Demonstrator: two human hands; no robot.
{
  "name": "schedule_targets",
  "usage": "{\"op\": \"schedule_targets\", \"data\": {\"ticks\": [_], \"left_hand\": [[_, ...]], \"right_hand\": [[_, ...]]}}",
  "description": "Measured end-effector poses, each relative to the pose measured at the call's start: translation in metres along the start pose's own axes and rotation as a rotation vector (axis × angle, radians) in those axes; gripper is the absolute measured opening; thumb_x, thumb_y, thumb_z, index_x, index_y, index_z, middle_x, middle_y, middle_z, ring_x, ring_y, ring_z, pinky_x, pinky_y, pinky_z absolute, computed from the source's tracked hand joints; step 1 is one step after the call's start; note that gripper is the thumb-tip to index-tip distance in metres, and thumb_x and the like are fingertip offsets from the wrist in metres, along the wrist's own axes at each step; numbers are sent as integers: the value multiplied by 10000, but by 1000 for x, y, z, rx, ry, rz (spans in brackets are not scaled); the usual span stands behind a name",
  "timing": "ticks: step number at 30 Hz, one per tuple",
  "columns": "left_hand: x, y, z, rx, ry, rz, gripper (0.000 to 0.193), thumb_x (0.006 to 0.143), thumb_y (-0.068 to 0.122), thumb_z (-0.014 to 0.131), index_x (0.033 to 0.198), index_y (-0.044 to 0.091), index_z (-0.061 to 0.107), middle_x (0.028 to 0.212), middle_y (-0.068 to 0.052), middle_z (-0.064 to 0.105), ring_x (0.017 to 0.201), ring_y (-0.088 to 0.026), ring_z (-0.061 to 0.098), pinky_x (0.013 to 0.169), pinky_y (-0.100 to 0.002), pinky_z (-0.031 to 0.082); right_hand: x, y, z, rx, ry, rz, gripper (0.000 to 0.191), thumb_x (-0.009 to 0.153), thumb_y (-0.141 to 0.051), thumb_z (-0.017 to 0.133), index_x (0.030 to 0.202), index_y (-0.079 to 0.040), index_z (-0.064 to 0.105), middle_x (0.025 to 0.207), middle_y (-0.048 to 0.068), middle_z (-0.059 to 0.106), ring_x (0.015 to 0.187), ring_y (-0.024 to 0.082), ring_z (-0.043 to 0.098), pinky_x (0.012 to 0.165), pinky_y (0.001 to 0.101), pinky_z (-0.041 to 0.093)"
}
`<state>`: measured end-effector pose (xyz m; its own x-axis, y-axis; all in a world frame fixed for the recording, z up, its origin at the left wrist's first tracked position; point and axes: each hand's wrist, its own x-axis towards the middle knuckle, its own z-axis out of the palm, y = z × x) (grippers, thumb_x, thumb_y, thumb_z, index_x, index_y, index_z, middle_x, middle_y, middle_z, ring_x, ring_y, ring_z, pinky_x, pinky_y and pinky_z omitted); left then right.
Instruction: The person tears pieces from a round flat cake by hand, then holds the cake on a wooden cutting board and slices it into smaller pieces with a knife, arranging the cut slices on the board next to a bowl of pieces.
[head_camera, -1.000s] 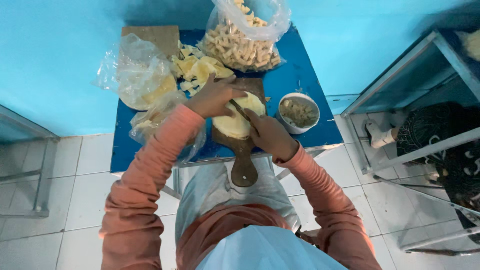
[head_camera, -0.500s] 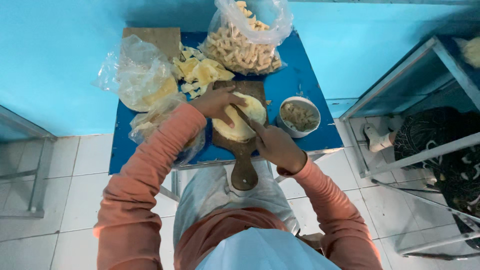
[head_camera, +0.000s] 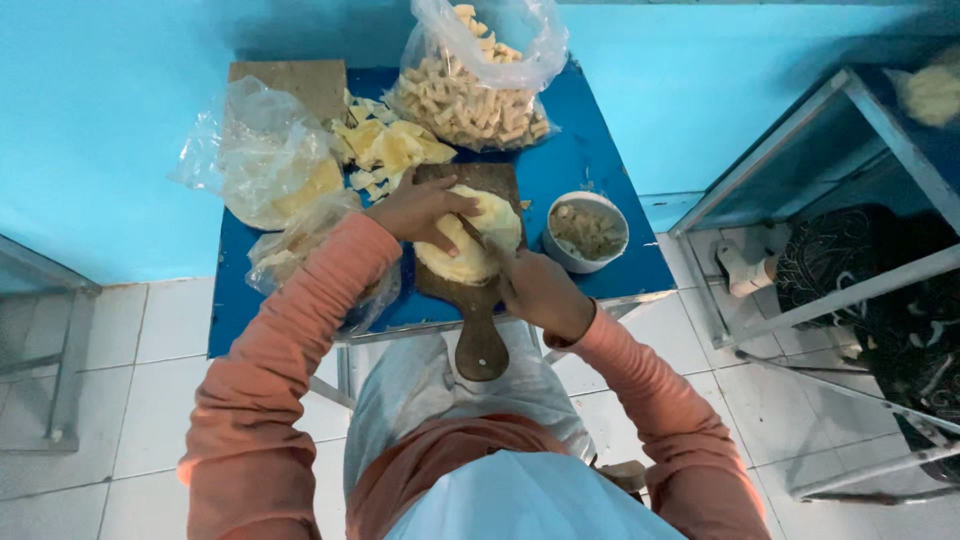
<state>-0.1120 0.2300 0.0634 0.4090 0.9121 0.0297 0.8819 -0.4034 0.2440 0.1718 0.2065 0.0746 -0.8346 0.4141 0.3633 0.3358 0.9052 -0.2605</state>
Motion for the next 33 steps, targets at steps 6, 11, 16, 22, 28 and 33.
{"op": "schedule_targets", "data": {"ticks": [6,11,16,22,28,33], "left_hand": [[3,3,7,-28,35,-8,617,793,555,807,1337,298,671,1481,113,580,1512,-323,328,1095,-832,45],[3,16,33,6,232,18,743,749,606,816,1322,174,625,1455,-96,594,1446,-330,456,1156,-702,220],[-2,12,44,-46,356,73,928,749,601,815,1475,111,508,1428,-228,575,1391,-371,477,1123,-641,285],[-7,13,41,-10,345,62,943,747,636,803,1487,143,491,1444,-193,574,1398,-371,475,1138,-657,264],[-8,18,37,13,307,10,956,732,617,820,1490,154,464,1445,-196,557,1385,-386,465,1130,-665,259],[-7,15,43,12,364,92,962,764,626,801,1519,142,452,1461,-191,560,1415,-398,466,1158,-661,278]], "right_hand": [[-8,2,2,-71,-55,32,612,900,-110,581,1481,32,451,775,250,629,678,437,620,632,553,468],[-3,7,-7,38,-54,35,561,894,-95,591,1442,-7,508,765,235,645,701,435,633,638,550,473],[0,0,-17,63,-69,57,553,900,-98,585,1441,-16,507,752,227,646,707,422,640,645,543,485],[-21,-10,-29,-61,-168,100,634,875,-128,583,1485,-9,458,713,238,633,646,429,619,587,544,475],[-20,-8,-17,-39,-116,60,632,915,-155,572,1510,-2,424,745,229,632,663,410,618,607,535,476],[-35,-11,-16,-92,-147,119,644,886,-144,571,1499,-10,427,766,237,623,631,411,615,575,534,479]]}}
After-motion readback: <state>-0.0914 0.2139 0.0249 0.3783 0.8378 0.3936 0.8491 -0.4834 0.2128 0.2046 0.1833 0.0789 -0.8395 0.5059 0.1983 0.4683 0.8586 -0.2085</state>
